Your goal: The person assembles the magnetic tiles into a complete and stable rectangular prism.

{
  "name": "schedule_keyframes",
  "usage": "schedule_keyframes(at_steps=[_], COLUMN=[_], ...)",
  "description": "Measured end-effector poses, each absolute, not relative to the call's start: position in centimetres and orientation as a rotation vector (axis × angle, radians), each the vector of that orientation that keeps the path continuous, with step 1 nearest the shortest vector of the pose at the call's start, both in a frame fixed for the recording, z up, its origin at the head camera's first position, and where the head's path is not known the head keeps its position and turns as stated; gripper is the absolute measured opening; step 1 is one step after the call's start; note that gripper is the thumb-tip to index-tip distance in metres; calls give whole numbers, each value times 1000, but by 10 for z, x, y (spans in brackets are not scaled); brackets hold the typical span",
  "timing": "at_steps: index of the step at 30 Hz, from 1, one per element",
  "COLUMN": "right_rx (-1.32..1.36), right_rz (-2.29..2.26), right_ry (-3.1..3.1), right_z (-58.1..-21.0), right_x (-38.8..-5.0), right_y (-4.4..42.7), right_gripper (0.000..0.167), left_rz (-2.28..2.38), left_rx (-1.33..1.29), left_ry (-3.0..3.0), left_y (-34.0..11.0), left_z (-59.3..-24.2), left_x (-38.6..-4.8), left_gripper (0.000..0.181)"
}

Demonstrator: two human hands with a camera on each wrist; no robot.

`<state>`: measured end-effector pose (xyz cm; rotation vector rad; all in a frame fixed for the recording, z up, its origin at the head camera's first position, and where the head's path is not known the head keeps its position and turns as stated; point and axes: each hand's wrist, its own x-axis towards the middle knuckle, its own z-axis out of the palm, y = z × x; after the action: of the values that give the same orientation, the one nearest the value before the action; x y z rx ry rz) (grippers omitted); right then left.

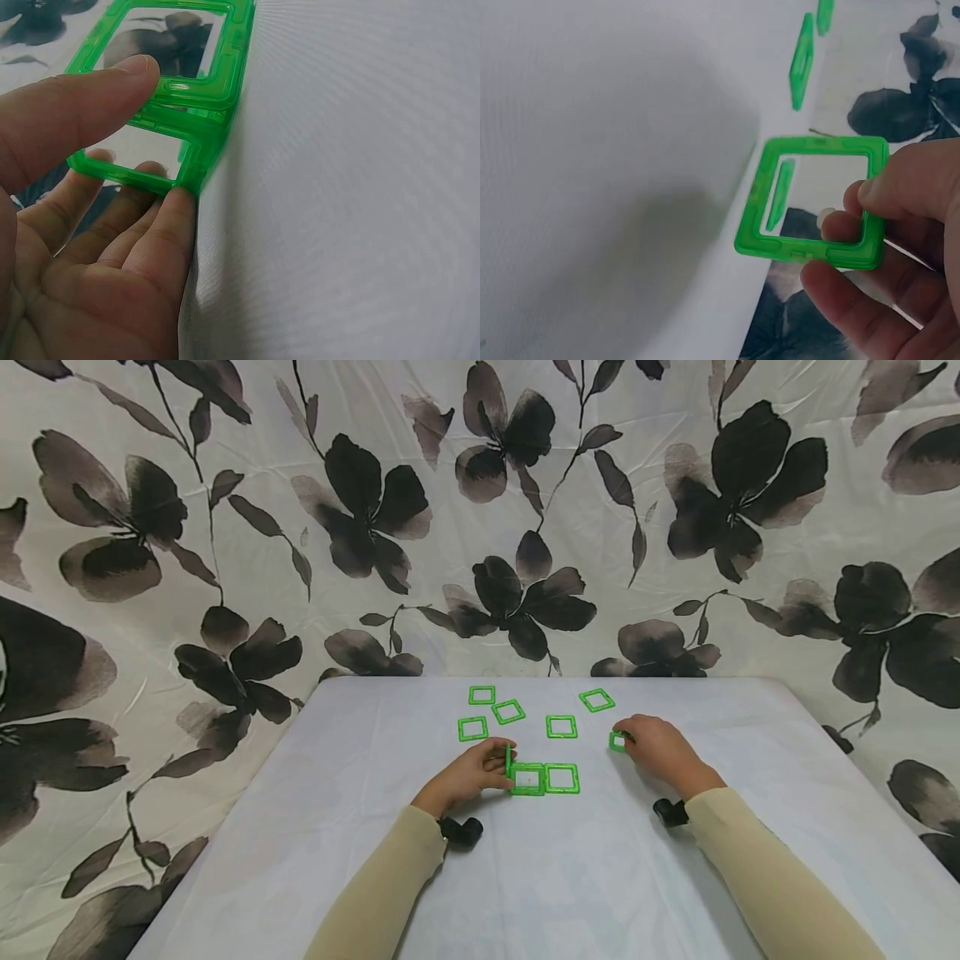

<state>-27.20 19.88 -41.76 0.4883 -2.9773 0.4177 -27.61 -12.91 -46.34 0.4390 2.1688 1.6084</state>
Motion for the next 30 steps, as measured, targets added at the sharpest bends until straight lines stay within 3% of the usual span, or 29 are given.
schedule_keyframes(at_steps=[17,30], right_rx=[669,792], right_rz=[561,661], right_ry=[-2967,-2968], right_z=[-391,-392], right_x=[-248,-236], right_y=[179,166], right_gripper=[24,21], left_rz=[1607,1626], left_rx=[443,432], left_ry=[2177,2148], left_y=[-129,-128], left_z=[-461,-459], left_x=[-274,-272], left_gripper=[71,71])
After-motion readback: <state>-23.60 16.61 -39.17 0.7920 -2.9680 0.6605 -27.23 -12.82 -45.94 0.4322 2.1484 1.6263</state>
